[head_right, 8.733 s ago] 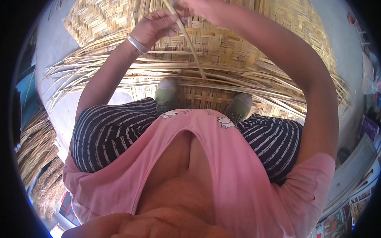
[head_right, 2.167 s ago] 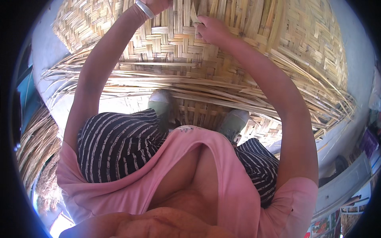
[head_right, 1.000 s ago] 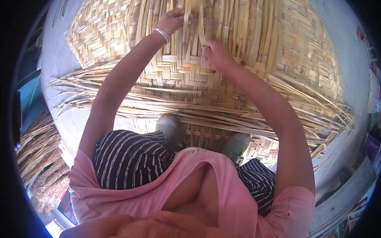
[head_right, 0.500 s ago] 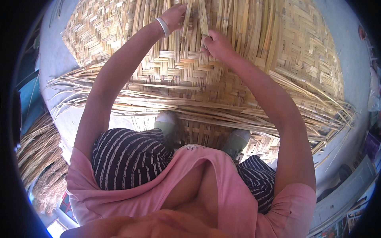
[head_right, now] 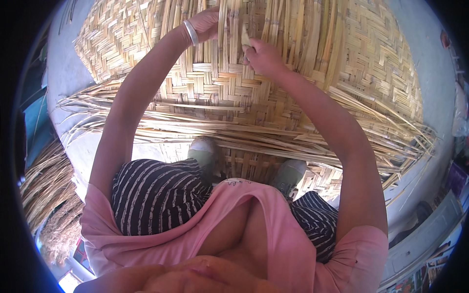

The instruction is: The person weaves a large flat basket using dried palm leaves. They interlace the leaves by hand, adjusting and tightening the weave as they work.

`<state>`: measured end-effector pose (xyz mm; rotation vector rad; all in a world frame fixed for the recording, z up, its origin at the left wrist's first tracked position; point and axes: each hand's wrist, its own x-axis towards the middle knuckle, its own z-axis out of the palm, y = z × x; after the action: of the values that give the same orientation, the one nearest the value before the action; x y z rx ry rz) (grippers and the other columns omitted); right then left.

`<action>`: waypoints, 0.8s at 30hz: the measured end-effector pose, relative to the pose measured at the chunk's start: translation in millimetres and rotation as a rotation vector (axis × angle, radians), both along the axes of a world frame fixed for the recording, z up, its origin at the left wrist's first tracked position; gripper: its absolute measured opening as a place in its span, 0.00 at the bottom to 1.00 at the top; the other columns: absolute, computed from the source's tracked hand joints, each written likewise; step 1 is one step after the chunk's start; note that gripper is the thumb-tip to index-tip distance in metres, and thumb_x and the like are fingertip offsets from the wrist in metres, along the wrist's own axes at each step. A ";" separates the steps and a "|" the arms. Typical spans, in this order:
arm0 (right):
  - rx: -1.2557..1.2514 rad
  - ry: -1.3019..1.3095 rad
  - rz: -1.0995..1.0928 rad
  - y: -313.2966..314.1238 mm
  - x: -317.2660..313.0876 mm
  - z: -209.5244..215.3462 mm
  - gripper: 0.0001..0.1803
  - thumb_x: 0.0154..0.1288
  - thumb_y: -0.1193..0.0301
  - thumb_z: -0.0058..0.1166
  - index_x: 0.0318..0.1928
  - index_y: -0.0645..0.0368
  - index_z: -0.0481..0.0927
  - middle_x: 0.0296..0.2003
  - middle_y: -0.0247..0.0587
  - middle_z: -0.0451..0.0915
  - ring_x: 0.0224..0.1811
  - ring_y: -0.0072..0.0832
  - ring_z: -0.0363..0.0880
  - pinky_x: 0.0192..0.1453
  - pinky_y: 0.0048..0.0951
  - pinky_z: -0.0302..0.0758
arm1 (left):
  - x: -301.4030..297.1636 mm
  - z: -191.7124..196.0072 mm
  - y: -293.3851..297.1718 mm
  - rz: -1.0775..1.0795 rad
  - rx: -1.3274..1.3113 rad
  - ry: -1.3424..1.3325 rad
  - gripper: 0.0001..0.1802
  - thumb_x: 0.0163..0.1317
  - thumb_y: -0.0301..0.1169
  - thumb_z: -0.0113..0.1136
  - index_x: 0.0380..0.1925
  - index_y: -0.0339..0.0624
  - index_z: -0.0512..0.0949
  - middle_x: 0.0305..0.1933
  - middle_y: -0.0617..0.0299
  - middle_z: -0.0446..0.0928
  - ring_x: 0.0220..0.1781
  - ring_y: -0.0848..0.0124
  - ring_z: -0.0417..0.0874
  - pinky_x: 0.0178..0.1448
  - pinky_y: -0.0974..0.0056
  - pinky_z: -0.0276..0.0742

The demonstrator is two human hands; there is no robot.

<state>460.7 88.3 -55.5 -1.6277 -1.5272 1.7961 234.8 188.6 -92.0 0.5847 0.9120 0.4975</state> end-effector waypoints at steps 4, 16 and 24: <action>0.118 -0.084 0.150 -1.4 3.6 -16.0 0.16 0.82 0.63 0.48 0.56 0.62 0.77 0.34 0.36 0.83 0.29 0.20 0.80 0.32 0.27 0.77 | 4.8 -10.7 0.2 -0.001 0.072 0.028 0.16 0.71 0.37 0.66 0.53 0.42 0.80 0.44 0.61 0.86 0.45 0.67 0.88 0.46 0.59 0.89; 0.034 -0.215 0.424 30.3 28.3 -4.9 0.18 0.80 0.57 0.50 0.44 0.60 0.81 0.29 0.35 0.82 0.28 0.22 0.78 0.33 0.32 0.77 | -20.0 27.6 -85.0 0.581 -0.018 0.222 0.13 0.69 0.30 0.67 0.50 0.35 0.82 0.44 0.56 0.84 0.42 0.61 0.87 0.46 0.60 0.88; 0.134 -0.417 0.765 19.6 30.3 12.6 0.18 0.78 0.60 0.48 0.42 0.61 0.83 0.32 0.43 0.84 0.32 0.37 0.82 0.43 0.44 0.79 | -9.3 23.7 -158.3 0.626 -0.120 0.445 0.09 0.70 0.29 0.66 0.47 0.38 0.83 0.37 0.55 0.88 0.34 0.70 0.91 0.29 0.69 0.81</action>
<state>491.0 108.0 -42.9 -1.5261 -2.6750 1.6499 225.5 30.4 -68.3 0.2900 1.5529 0.8854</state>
